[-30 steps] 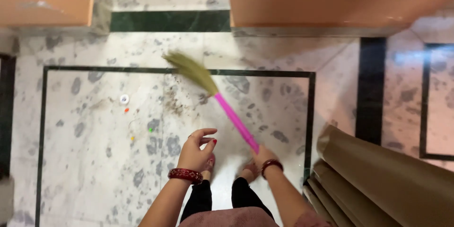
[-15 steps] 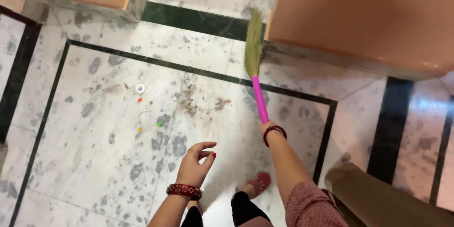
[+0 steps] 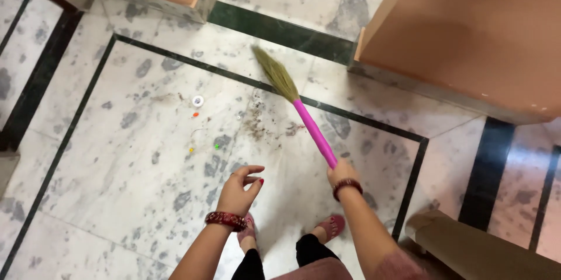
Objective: The person is sweeping the floor with a traditional broom and then cleaning small plastic items at a sink.
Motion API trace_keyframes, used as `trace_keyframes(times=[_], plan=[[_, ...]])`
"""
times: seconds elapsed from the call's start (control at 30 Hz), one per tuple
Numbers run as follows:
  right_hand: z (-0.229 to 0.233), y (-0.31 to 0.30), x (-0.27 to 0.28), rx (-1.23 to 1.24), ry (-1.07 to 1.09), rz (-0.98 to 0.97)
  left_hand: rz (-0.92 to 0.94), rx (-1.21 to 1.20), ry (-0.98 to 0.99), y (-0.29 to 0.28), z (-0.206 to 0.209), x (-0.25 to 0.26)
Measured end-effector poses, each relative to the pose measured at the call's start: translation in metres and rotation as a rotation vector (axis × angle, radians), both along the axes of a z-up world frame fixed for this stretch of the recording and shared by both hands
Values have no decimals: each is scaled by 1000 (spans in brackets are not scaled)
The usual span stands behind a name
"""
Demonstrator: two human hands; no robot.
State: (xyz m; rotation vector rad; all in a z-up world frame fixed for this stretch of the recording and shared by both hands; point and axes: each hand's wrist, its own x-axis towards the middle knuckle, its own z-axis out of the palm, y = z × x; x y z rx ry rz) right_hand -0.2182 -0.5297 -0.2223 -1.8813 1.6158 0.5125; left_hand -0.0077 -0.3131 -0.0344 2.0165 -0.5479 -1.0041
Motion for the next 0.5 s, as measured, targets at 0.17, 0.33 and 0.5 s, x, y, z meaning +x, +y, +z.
trace_keyframes(times=[0.17, 0.33, 0.5], plan=[[50, 83, -28, -107, -56, -88, 14, -50, 12, 47, 19, 25], [118, 128, -26, -60, -158, -169, 4, -126, -28, 103, 44, 42], [143, 155, -42, -47, -301, -269, 6, -173, 10, 155, 70, 51]])
